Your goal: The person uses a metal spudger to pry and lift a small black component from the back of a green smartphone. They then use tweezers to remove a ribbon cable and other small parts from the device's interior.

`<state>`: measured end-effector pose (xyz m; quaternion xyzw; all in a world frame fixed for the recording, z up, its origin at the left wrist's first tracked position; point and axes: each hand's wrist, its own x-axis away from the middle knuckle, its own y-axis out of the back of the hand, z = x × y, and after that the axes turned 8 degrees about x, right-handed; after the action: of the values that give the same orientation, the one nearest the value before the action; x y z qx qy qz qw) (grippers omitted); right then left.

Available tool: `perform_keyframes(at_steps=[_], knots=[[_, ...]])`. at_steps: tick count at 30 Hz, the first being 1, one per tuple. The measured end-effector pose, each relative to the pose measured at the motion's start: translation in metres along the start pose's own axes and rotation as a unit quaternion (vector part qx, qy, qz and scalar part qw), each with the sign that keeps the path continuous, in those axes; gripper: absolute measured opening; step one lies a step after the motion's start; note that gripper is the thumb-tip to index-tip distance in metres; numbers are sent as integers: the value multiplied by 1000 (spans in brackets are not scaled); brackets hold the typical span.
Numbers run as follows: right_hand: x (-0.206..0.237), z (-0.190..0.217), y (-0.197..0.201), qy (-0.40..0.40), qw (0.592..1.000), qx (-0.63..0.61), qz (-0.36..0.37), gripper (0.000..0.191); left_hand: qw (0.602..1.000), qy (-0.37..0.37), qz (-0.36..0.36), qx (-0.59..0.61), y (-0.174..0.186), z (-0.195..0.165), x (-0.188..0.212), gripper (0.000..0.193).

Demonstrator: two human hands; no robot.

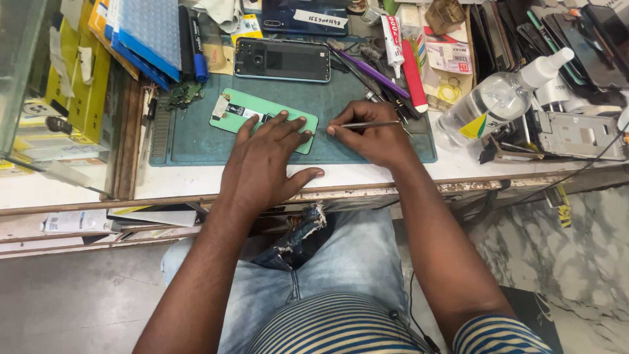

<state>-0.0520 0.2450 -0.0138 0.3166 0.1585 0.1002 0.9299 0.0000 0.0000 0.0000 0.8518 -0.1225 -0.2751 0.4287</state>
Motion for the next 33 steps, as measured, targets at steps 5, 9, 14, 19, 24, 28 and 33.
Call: perform_keyframes(at_steps=[5,9,14,19,24,28,33], knots=[[3,-1,5,28,999,-25,35,12,1000,7,1,-4,-2,-3,0,60],[1,-2,3,1,1000,-17,21,12,1000,11,0,-4,-3,-6,1,60],[2,-5,5,7,999,-18,35,12,1000,12,-4,-5,-5,-8,1,60],[2,-6,4,16,998,-52,30,14,1000,16,-3,-5,-4,-9,0,60],[3,-3,7,17,999,-10,37,13,1000,14,-5,-4,-4,-11,0,60],[7,0,13,36,997,-32,66,14,1000,18,-4,-4,-4,-14,0,59],[5,2,11,10,1000,8,22,13,1000,23,0,-11,-5,-15,-1,59]])
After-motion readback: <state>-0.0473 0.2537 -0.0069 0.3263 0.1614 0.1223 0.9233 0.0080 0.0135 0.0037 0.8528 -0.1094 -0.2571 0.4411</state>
